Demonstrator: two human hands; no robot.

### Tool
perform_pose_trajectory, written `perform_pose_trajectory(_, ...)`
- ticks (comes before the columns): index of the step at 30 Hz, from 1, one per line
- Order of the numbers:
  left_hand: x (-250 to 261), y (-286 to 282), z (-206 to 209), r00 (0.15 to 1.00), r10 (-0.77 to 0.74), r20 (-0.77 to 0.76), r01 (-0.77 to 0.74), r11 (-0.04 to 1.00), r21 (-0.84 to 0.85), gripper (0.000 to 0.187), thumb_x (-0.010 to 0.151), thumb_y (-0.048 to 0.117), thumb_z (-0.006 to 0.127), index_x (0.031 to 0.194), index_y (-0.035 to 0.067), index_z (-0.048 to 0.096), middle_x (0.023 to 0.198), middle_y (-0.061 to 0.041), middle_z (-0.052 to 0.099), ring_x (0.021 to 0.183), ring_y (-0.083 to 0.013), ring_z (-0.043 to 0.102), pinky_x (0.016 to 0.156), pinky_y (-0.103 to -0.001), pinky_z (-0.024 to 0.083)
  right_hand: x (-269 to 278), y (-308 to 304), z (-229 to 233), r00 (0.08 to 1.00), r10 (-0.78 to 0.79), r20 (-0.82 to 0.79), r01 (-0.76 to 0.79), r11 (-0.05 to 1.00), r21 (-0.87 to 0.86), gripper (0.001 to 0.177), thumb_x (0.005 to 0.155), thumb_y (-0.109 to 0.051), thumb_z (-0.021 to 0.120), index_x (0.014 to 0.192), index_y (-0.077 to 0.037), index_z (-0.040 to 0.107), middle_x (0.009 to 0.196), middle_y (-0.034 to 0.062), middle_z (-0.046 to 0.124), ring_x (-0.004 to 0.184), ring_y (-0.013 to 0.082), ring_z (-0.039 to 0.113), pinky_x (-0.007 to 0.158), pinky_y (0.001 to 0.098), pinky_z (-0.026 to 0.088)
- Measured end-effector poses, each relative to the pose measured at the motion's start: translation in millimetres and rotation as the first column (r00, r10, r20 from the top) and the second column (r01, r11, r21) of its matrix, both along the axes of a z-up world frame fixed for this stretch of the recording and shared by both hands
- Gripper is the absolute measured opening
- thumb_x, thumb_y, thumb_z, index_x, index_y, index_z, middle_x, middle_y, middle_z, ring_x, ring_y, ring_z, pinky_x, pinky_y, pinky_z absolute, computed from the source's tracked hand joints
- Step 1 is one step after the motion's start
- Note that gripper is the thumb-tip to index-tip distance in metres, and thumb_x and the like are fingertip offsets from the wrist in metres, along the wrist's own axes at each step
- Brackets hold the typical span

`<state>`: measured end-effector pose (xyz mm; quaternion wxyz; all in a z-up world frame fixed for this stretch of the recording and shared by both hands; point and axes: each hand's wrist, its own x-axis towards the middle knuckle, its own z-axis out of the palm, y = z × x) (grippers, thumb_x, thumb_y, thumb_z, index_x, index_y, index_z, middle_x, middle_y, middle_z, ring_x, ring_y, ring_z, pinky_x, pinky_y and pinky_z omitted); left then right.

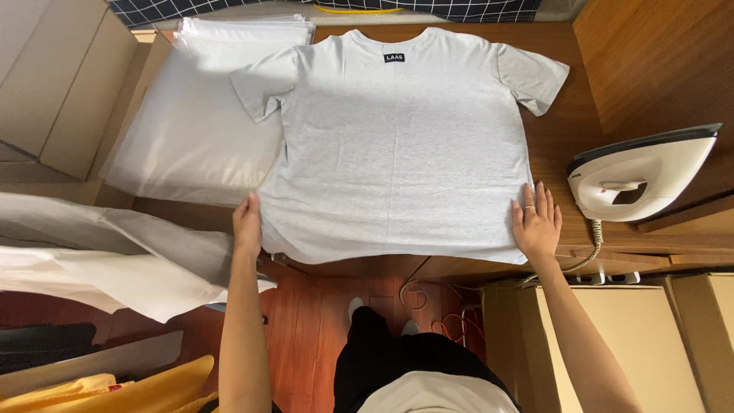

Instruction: The person is smoothing out a grey t-shirt, ironing it with a steam iron, and then folding it neatly into a rectangle.

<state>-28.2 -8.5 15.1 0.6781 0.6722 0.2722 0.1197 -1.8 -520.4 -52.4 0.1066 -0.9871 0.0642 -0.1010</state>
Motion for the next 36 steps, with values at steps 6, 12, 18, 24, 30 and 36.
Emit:
perform_pose_trajectory(6,11,25,-41,0.994,-0.027,-0.108,0.102,0.610,0.786,0.024,0.096,0.019,0.044,0.090,-0.002,0.053,0.077,-0.022,0.059,0.075,-0.0349,0.060,0.061,-0.043,0.048,1,1,-1,1.000,0.001,0.018,-0.001,1.000,0.002,0.049,0.094,-0.043,0.026,0.138,-0.022,0.030,0.144,0.0042,0.022,0.132,0.0227,0.021,0.105,0.0440,0.019)
perform_pose_trajectory(12,14,31,-60,0.999,0.038,-0.032,0.026,0.137,0.990,0.013,0.092,0.016,0.050,0.089,0.003,0.050,0.080,-0.011,0.050,0.074,-0.0260,0.056,0.062,-0.035,0.047,1,3,0,0.998,0.006,0.070,-0.006,1.000,0.005,0.048,0.093,-0.042,0.031,0.136,-0.021,0.035,0.142,0.0050,0.028,0.130,0.0230,0.025,0.104,0.0449,0.021)
perform_pose_trajectory(18,40,17,-32,0.996,-0.076,-0.046,0.072,0.386,0.920,0.018,0.091,0.023,0.052,0.092,0.005,0.053,0.084,-0.010,0.050,0.083,-0.0290,0.053,0.071,-0.043,0.043,10,3,-2,0.982,0.006,0.191,-0.014,0.999,0.037,0.038,0.088,-0.030,0.050,0.122,-0.014,0.052,0.139,0.0066,0.036,0.126,0.0253,0.034,0.099,0.0472,0.029)
perform_pose_trajectory(24,115,40,-84,0.955,-0.118,-0.273,0.297,0.321,0.900,0.019,0.078,0.020,0.060,0.090,0.006,0.055,0.083,-0.011,0.056,0.083,-0.0322,0.057,0.073,-0.049,0.041,45,27,15,0.973,0.154,0.172,-0.151,0.988,-0.027,0.039,0.089,-0.033,0.047,0.126,-0.021,0.049,0.135,-0.0004,0.041,0.124,0.0193,0.038,0.098,0.0441,0.033)
perform_pose_trajectory(30,138,68,-111,0.968,-0.118,-0.222,0.247,0.606,0.757,0.014,0.082,0.015,0.054,0.084,0.002,0.055,0.071,-0.014,0.058,0.071,-0.0316,0.060,0.063,-0.043,0.048,43,34,24,0.991,0.074,0.111,-0.074,0.997,-0.004,0.038,0.091,-0.035,0.041,0.127,-0.024,0.046,0.136,-0.0002,0.039,0.123,0.0204,0.039,0.102,0.0439,0.029)
perform_pose_trajectory(36,159,43,-66,0.960,-0.188,-0.207,0.274,0.490,0.827,0.022,0.072,0.018,0.063,0.085,0.004,0.053,0.078,-0.012,0.053,0.077,-0.0335,0.059,0.066,-0.046,0.048,86,14,-26,0.987,-0.049,0.155,0.061,0.996,-0.072,0.035,0.085,-0.040,0.052,0.117,-0.025,0.054,0.123,-0.0064,0.046,0.110,0.0182,0.049,0.098,0.0430,0.034)
